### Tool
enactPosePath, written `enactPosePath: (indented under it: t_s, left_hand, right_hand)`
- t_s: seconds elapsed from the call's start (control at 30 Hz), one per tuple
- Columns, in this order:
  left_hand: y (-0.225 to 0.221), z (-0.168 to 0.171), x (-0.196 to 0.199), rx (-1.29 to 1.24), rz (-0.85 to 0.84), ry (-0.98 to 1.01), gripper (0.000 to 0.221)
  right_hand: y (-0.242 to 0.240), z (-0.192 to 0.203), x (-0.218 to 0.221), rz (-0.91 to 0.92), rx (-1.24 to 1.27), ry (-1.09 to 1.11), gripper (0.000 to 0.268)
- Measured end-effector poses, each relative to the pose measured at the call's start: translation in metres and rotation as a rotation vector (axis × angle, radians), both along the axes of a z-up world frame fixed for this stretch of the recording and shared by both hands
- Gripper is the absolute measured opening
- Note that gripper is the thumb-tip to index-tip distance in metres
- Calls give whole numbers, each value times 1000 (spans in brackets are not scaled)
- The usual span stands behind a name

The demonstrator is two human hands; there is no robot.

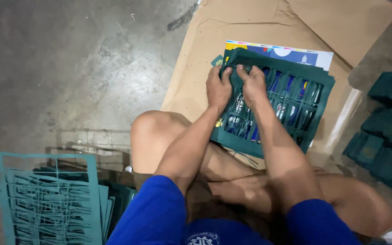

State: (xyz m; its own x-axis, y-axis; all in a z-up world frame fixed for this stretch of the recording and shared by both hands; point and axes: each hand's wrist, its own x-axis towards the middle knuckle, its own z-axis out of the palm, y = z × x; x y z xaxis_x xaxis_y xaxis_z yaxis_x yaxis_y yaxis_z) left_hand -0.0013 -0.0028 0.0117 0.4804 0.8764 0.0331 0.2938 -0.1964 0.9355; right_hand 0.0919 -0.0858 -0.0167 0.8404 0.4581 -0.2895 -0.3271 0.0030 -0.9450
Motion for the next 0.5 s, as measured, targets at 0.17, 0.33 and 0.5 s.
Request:
enactPosePath:
  t_s: [0.17, 0.33, 0.5]
  left_hand:
    - [9, 6, -4, -203, -51, 15, 29]
    - [11, 10, -5, -383, -90, -37, 30]
    - [3, -16, 1, -185, 30, -17, 29]
  right_hand:
    - [-5, 27, 3, 79, 150, 200, 12]
    - [-28, -32, 20, 117, 48, 219, 27]
    - [2, 24, -9, 124, -366, -221, 29]
